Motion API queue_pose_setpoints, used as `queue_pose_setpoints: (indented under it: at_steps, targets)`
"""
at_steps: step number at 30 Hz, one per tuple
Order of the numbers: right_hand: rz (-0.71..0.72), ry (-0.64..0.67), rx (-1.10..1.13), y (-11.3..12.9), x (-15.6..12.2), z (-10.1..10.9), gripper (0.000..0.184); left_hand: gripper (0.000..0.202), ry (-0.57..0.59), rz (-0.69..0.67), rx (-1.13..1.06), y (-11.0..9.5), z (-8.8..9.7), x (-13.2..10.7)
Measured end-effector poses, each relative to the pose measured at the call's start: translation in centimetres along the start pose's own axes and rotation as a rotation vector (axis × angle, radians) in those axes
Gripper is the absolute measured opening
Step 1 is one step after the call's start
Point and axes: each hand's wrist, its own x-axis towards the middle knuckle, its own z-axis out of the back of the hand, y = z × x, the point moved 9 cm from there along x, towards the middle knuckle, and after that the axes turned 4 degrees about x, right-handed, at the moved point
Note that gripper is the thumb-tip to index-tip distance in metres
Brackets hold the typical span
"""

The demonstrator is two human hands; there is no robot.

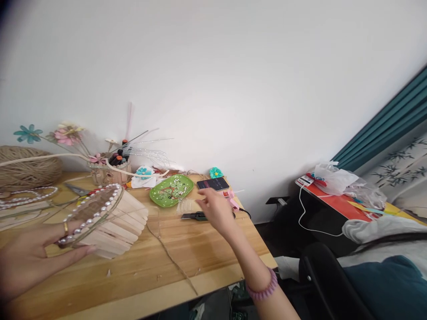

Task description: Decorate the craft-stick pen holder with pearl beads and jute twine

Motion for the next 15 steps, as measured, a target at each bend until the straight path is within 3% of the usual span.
queue_pose_setpoints:
  at_steps: [2, 4, 6, 10, 15]
  targets:
    - [0.075, 0.136, -0.02, 2.1, 1.5, -3.4, 0.04, 0.019, 0.006, -0.009, -0.022, -0.7, 0.2, 0.1]
    - [0.107, 0.211, -0.06, 2.7, 2.7, -5.7, 0.052, 0.017, 0.018, -0.027, -0.041, -1.2, 0.2, 0.1]
    - [0.111, 0.249, -0.104, 2.5, 3.3, -6.6, 0.045, 0.017, 0.029, -0.029, -0.051, -1.2, 0.3, 0.0]
    - [0.093, 0.249, -0.171, 1.8, 3.3, -5.7, 0.016, 0.021, 0.025, -0.006, -0.048, -0.3, 0.4, -0.2]
    - [0.079, 0.212, -0.236, 1.4, 3.5, -3.9, 0.019, 0.022, 0.101, 0.018, -0.11, -0.4, 0.0, -0.1]
